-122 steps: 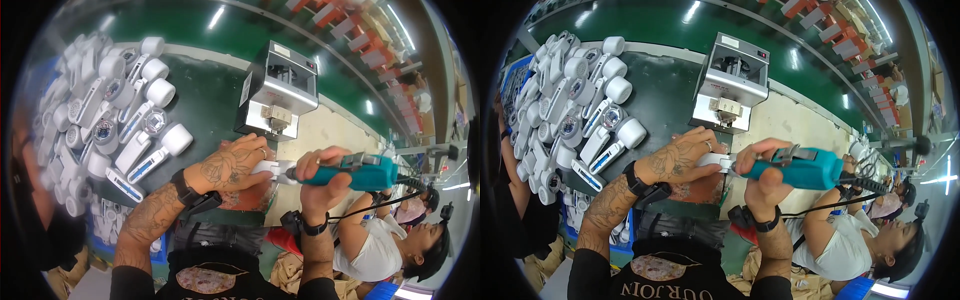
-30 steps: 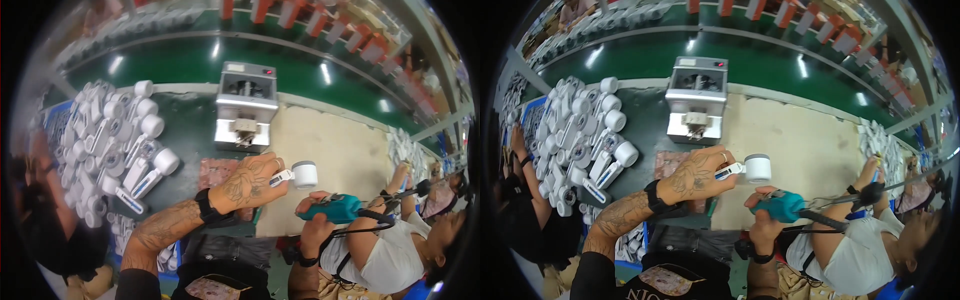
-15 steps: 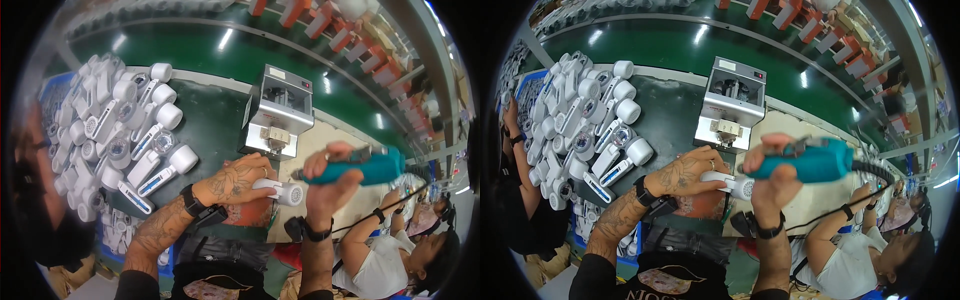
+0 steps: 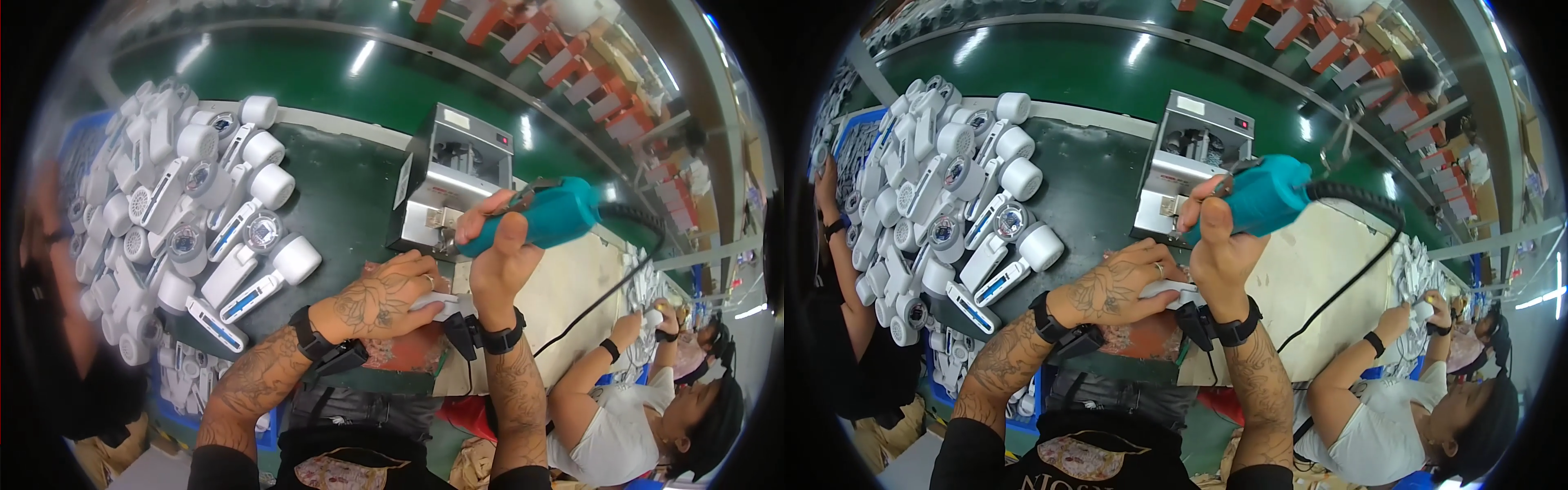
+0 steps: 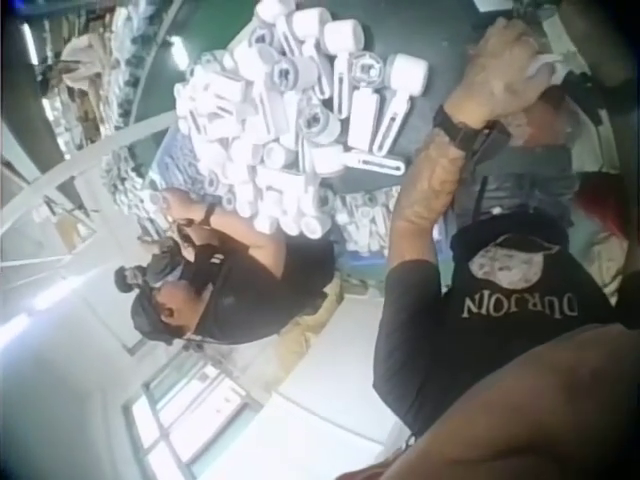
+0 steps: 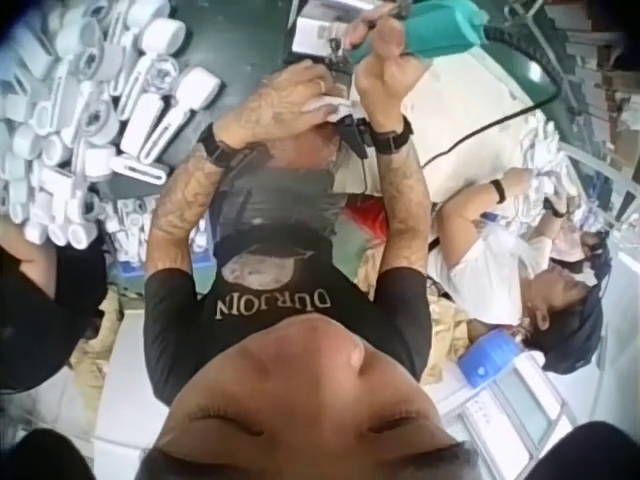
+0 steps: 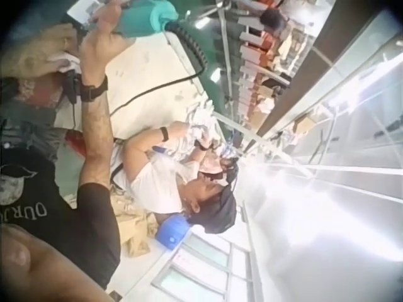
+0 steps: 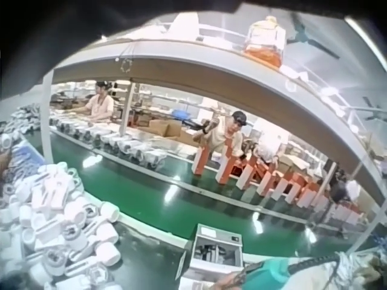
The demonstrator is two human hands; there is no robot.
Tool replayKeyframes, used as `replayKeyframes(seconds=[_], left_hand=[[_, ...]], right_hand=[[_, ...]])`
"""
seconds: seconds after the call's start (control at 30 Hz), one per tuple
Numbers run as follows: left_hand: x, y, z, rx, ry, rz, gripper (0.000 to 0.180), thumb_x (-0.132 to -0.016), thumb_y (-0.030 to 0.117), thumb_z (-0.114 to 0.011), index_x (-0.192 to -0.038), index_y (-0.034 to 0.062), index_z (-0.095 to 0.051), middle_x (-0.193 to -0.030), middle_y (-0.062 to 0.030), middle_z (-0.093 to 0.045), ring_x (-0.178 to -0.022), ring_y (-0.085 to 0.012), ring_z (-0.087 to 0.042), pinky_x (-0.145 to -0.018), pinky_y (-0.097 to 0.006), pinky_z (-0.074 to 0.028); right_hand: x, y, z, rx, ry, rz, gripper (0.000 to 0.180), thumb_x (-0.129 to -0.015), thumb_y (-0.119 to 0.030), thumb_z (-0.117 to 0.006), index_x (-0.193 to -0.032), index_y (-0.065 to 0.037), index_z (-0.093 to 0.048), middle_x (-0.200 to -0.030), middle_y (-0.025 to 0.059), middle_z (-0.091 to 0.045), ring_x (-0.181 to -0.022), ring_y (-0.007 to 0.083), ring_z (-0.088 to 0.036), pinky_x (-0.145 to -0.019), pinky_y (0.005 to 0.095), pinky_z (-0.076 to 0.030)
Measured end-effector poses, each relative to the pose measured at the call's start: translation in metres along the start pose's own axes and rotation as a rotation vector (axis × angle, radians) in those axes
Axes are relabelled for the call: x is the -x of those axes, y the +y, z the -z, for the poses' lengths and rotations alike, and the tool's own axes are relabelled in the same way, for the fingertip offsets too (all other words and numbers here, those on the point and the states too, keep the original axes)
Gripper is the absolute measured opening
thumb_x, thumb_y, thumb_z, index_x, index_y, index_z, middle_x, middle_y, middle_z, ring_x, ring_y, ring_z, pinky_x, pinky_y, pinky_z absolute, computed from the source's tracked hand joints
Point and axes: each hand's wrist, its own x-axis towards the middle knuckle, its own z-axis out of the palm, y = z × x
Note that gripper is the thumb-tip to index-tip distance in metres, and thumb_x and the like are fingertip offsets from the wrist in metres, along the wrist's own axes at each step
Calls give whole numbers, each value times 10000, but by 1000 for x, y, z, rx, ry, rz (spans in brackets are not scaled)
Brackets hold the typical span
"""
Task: The person picks up a handheld fan from a pile, places it on a work surface, and uses a power screwdriver to drive a screw into the housing. After setting the fan aside, the person repeats the process with another unit.
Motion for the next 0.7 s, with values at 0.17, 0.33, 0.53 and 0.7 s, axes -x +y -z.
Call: replayKeyframes(seconds=[0.17,0.33,0.53,0.7], left_hand=[[-1,-4,-2,-6,17,-15,242,-902,205,-652,-1093,56,-659,-1039,-111,-589,-1039,-320,-578,-1022,-428,-415],[-2,-2,0,16,-31,14,239,-907,202,-652,-1104,66,-665,-1024,-106,-596,-1033,-315,-591,-1049,-434,-400],[-3,0,-1,26,12,-23,214,-884,194,-667,-1003,18,-644,-974,-113,-553,-945,-311,-554,-942,-395,-442],[-3,2,1,19,-45,32,243,-908,189,-653,-1108,52,-660,-1026,-109,-595,-1013,-318,-582,-999,-417,-419]], right_hand=[[30,-27,15,-14,70,-65,685,-894,-638,-620,-1051,22,-526,-665,43,-496,-578,162,-513,-540,302,-437],[45,-33,27,61,65,-97,737,-859,-678,-628,-1049,25,-516,-654,48,-492,-554,154,-500,-521,291,-425],[48,-30,31,44,77,-65,726,-860,-679,-624,-1029,18,-512,-655,51,-495,-549,157,-505,-512,294,-426],[52,-22,28,33,75,-77,674,-865,-653,-642,-981,-6,-495,-648,54,-493,-538,163,-499,-508,303,-430]])
